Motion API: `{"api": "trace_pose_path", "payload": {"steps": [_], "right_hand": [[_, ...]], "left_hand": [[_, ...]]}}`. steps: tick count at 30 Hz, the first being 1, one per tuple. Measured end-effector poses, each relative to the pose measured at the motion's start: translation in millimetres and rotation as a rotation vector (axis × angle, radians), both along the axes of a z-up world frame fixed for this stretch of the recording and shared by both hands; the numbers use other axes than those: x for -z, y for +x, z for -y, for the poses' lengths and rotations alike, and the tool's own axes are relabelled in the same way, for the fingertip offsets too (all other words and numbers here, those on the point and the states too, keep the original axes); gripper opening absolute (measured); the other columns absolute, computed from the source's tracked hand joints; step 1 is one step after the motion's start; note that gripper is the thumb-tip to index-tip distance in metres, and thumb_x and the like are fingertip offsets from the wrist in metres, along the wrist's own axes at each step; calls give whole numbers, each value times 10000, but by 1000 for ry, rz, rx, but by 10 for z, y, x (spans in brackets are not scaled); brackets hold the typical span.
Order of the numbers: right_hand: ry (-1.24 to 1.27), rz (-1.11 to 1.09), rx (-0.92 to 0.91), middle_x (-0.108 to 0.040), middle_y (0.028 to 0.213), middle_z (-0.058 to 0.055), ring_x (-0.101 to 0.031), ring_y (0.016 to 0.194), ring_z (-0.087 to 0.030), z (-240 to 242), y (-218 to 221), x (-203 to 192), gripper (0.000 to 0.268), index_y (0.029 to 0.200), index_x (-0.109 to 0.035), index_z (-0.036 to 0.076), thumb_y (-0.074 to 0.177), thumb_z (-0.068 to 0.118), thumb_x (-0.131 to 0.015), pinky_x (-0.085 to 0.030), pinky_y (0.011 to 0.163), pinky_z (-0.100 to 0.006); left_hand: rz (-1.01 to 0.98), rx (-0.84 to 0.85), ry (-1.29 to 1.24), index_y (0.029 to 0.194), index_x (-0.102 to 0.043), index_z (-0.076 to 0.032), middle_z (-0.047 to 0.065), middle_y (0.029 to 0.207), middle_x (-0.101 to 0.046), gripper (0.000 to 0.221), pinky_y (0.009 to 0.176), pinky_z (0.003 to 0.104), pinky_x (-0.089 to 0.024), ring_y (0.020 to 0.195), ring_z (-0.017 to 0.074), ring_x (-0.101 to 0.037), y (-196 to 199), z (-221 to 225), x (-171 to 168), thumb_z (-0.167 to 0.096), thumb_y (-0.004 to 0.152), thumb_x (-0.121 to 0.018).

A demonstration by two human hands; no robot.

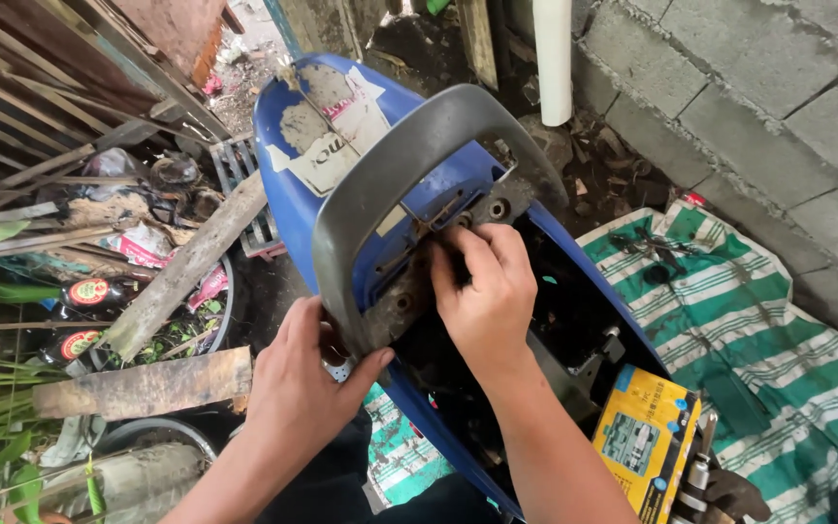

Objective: Using a screwdriver to remove fasteners and disassemble the rear frame components of a motorcycle.

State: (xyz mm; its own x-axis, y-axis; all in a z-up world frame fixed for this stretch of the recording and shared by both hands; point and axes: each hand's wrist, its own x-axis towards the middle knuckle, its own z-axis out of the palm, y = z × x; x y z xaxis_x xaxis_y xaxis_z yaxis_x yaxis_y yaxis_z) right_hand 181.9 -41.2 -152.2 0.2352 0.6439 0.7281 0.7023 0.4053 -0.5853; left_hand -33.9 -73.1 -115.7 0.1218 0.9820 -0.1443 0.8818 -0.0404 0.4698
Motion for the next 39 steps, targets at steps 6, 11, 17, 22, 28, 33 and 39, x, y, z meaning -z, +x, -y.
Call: {"api": "trace_pose_path", "payload": {"steps": [6,11,17,22,28,33,39], "right_hand": [[77,-3,-74,-669,972,-173,-643,859,-346,-127,16,-53,50,955,-755,-72,968,-106,-790,-561,778,-423],[122,-47,-115,-704,967,-146,-682,829,-302,-143,29,43,70,948,-781,-41,949,-103,-813,-566,759,-406],[69,-155,-75,-703,958,-132,-691,830,-260,-137,-12,-7,53,951,-799,-50,957,-99,-818,-585,743,-347],[17,-156,-7,-696,958,-130,-697,815,-239,-115,-40,30,43,963,-810,-42,954,-70,-842,-595,697,-322],[4,-112,-33,-728,930,-40,-685,833,-195,-119,-21,58,170,835,-764,70,898,-49,-868,-436,816,-357],[-33,-76,24,-716,987,-69,-710,935,-239,-85,-26,109,114,972,-819,67,934,-16,-886,-476,877,-398],[-77,-160,70,-696,1035,-126,-698,953,-259,188,59,104,54,1058,-810,-6,1005,-10,-807,-605,850,-353]], "left_hand": [[29,66,163,1235,-646,-142,7,998,-677,704,693,456,-585,831,193,-752,-68,-55,-5,-627,809,-926],[78,172,352,1211,-707,-69,32,1113,-661,699,599,351,-602,721,131,-700,-174,-190,-198,-649,848,-851],[329,87,556,1186,-706,1,134,1027,-699,437,678,348,-545,777,197,-665,-214,-469,-448,-406,1078,-588],[348,7,628,1425,-593,24,177,1253,-628,481,743,345,-520,1075,240,-655,-147,-884,-700,-356,1143,-679],[310,19,419,1497,-558,-11,175,1387,-620,584,862,398,-626,1208,263,-649,81,-1171,-930,-356,1066,-751],[217,73,447,1572,-542,43,221,1456,-650,772,1099,540,-446,1332,373,-605,53,-1386,-855,-480,1057,-783],[299,90,443,1518,-615,-39,176,1338,-769,705,977,502,-574,1182,320,-719,41,-1506,-861,-501,1019,-800]]}}
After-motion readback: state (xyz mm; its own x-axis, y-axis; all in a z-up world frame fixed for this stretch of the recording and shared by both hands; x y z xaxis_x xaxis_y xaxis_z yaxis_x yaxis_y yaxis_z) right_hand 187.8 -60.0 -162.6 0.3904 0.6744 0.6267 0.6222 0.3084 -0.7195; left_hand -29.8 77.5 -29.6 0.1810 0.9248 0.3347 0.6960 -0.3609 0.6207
